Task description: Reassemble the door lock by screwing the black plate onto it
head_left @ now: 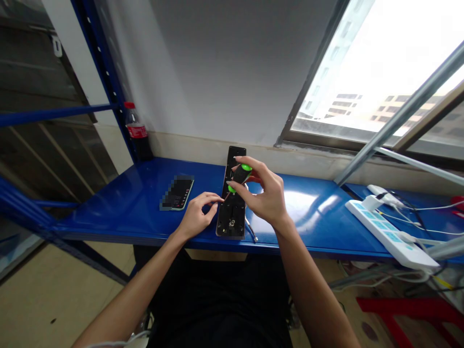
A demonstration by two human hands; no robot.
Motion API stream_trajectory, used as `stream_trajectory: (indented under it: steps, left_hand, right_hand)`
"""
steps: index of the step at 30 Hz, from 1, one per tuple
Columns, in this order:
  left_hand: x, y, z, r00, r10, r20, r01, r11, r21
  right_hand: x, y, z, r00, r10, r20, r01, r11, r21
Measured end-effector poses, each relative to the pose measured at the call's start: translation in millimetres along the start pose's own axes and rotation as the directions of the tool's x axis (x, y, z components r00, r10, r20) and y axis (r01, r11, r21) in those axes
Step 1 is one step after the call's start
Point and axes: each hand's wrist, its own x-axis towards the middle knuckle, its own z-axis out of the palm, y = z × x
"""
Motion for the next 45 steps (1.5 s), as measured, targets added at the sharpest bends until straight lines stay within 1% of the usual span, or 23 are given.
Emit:
stream_trajectory:
  steps: [5,10,12,16,18,20,22,25,29,33,38,40,41,42,44,45]
  left_hand:
    - [-1.1,-2.0,0.1,1.000,0.003,-0.008,-0.003,1.000,-0.001]
    - [-1.2,-4.7,1.0,1.000,-0.015,0.005,0.015,1.000,-0.018]
    - [-1.4,-6.9,1.3,0.998,-0.063,0.022,0.065,0.996,-0.066]
    - [-1.7,-8.3,1.1,0.975,-0.203,0.094,0.219,0.952,-0.216]
    - [-1.1,-6.6,1.4,0.960,-0.235,0.154,0.267,0.933,-0.242]
    - [0.3,-4.3,2.3,0.950,-0.244,0.196,0.288,0.926,-0.243]
    - [2.1,-2.5,3.6,0.947,-0.246,0.205,0.292,0.928,-0.233]
    - [3.9,-1.1,3.5,0.947,-0.235,0.217,0.282,0.934,-0.218]
    - [3.1,0.0,-1.5,0.938,-0.193,0.288,0.267,0.932,-0.246]
    - [1.6,0.1,-5.4,0.932,-0.200,0.302,0.277,0.931,-0.237]
    - [1.8,-0.1,-4.5,0.930,-0.190,0.315,0.267,0.938,-0.222]
    - [1.7,0.0,-3.0,0.937,-0.196,0.290,0.258,0.947,-0.191]
    - [1.4,0.1,-1.9,0.945,-0.199,0.258,0.244,0.957,-0.155]
    - [1.1,0.3,-0.7,0.960,-0.197,0.201,0.219,0.971,-0.094]
    - [-0.1,0.7,2.2,0.984,-0.177,0.018,0.173,0.977,0.126]
    - [-0.7,0.7,4.0,0.984,-0.158,-0.086,0.175,0.949,0.261]
  right_hand:
    - [2.8,0.7,3.4,0.999,-0.015,0.036,0.015,1.000,-0.008]
    - [11.9,-0.1,5.1,0.995,-0.060,0.086,0.067,0.994,-0.082]
    - [17.6,-2.9,4.7,0.992,-0.052,0.112,0.060,0.996,-0.065]
    - [27.3,-8.7,3.7,0.986,-0.017,0.169,0.006,0.998,0.066]
    - [29.9,-10.4,4.1,0.987,-0.008,0.158,-0.009,0.995,0.103]
    - [31.0,-11.2,5.4,0.993,-0.018,0.113,0.007,0.995,0.098]
    - [31.5,-11.4,7.5,0.996,-0.031,0.080,0.024,0.996,0.086]
    - [32.2,-11.0,10.3,0.997,-0.027,0.078,0.019,0.995,0.093]
    - [33.4,-8.4,11.1,0.997,-0.019,0.071,0.013,0.997,0.081]
    - [33.2,-4.7,8.7,0.998,-0.001,0.058,-0.002,0.998,0.064]
    - [30.5,-6.0,6.1,0.995,0.050,0.082,-0.061,0.989,0.138]
    - [30.1,-7.9,5.4,0.996,0.030,0.080,-0.039,0.993,0.115]
    - [30.2,-8.7,5.1,0.997,0.015,0.075,-0.021,0.996,0.086]
    - [30.5,-9.2,4.9,0.998,-0.001,0.069,-0.003,0.998,0.056]
    - [31.5,-9.2,4.7,0.998,-0.021,0.058,0.021,1.000,0.009]
    - [32.1,-8.6,4.7,0.999,-0.023,0.050,0.023,1.000,-0.002]
